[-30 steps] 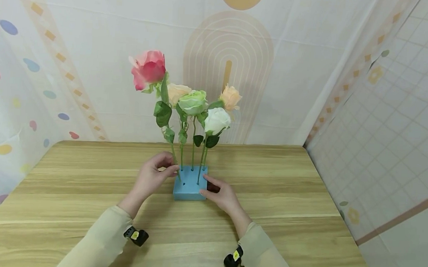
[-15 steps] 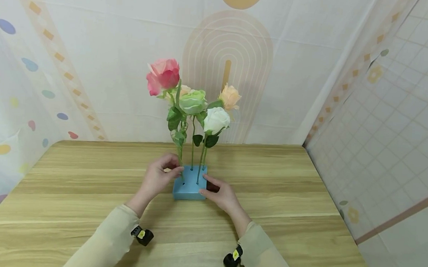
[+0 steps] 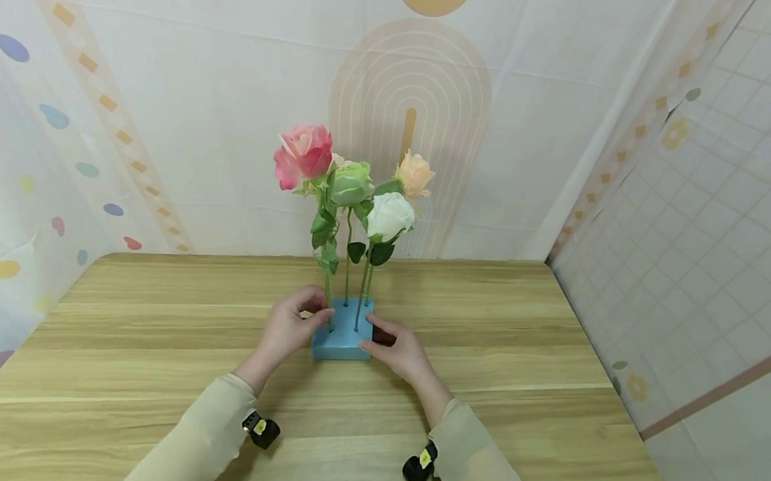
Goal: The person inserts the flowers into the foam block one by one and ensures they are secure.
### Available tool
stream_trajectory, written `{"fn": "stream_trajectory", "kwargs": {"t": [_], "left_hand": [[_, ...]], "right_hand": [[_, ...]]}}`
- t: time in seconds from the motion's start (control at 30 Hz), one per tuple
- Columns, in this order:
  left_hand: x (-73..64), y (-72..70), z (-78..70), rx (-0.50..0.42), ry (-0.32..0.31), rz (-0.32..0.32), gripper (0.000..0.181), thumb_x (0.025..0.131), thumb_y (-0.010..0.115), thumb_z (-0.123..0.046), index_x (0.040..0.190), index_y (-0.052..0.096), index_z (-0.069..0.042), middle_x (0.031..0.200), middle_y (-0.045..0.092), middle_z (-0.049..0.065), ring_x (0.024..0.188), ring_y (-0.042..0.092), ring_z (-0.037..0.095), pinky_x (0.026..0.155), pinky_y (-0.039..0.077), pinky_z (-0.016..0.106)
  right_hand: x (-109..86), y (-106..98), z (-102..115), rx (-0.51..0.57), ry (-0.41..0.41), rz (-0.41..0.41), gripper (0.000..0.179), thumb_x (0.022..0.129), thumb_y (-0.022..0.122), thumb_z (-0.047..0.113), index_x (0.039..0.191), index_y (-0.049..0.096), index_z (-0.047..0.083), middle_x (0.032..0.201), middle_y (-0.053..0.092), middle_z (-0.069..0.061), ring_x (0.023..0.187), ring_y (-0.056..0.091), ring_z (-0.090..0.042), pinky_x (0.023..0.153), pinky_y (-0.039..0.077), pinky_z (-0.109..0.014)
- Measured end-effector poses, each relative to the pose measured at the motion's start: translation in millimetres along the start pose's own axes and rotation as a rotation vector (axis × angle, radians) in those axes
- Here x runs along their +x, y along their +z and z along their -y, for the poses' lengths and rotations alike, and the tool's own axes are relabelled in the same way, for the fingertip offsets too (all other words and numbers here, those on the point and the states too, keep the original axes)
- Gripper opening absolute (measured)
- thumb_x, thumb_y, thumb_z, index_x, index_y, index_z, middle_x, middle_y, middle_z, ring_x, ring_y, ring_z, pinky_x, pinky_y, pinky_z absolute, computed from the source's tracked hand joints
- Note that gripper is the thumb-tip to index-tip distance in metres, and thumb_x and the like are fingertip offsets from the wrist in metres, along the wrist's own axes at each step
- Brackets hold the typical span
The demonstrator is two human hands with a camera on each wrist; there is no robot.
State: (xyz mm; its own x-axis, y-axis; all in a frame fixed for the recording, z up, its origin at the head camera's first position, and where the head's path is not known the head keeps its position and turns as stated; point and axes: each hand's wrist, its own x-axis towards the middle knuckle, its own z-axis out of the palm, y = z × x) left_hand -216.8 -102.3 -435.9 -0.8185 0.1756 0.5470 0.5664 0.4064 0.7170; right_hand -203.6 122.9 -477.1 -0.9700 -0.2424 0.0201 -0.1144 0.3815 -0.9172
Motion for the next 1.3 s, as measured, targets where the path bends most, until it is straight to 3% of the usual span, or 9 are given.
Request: {"fn": "stream_trajectory", "kwargs": {"t": [0.3, 1.0, 1.13, 1.3], "left_hand": [[-3.5, 2.8, 2.7, 0.0, 0.003, 0.006, 0.022, 0.08, 0.077, 0.009, 0.083, 0.061, -0.005, 0.08, 0.062, 0.006, 0.076, 0.065, 0.023, 0.069, 0.058, 0.041], [-10.7, 6.6, 7.1, 0.035, -0.036, 0.022, 0.017, 0.083, 0.076, 0.006, 0.085, 0.064, -0.005, 0.081, 0.064, 0.005, 0.077, 0.065, 0.022, 0.069, 0.058, 0.037], [-11.4, 6.0, 6.8, 0.043, -0.053, 0.039, 0.016, 0.083, 0.077, 0.005, 0.086, 0.065, -0.004, 0.082, 0.064, 0.005, 0.078, 0.066, 0.022, 0.071, 0.058, 0.037], [-13.3, 4.4, 5.5, 0.032, -0.08, 0.059, 0.017, 0.083, 0.077, 0.003, 0.095, 0.067, -0.002, 0.085, 0.064, 0.005, 0.08, 0.066, 0.021, 0.073, 0.058, 0.037]], "right_hand": [[0.6, 0.5, -0.6, 0.003, 0.0, -0.004, 0.054, 0.09, 0.076, 0.028, 0.141, 0.058, 0.021, 0.143, 0.052, -0.01, 0.135, 0.043, -0.032, 0.109, 0.036, -0.052], [2.0, 0.4, -2.4, 0.037, 0.004, 0.008, 0.054, 0.091, 0.075, 0.023, 0.141, 0.057, 0.017, 0.144, 0.051, -0.013, 0.136, 0.041, -0.034, 0.109, 0.035, -0.053], [-1.4, 1.0, 4.8, 0.042, 0.014, 0.005, 0.053, 0.092, 0.073, 0.016, 0.142, 0.055, 0.012, 0.145, 0.049, -0.017, 0.137, 0.039, -0.037, 0.109, 0.035, -0.055], [-12.9, -4.3, 29.6, 0.045, 0.024, 0.037, 0.053, 0.094, 0.07, 0.012, 0.143, 0.052, 0.006, 0.146, 0.047, -0.02, 0.137, 0.038, -0.039, 0.109, 0.035, -0.055]]}}
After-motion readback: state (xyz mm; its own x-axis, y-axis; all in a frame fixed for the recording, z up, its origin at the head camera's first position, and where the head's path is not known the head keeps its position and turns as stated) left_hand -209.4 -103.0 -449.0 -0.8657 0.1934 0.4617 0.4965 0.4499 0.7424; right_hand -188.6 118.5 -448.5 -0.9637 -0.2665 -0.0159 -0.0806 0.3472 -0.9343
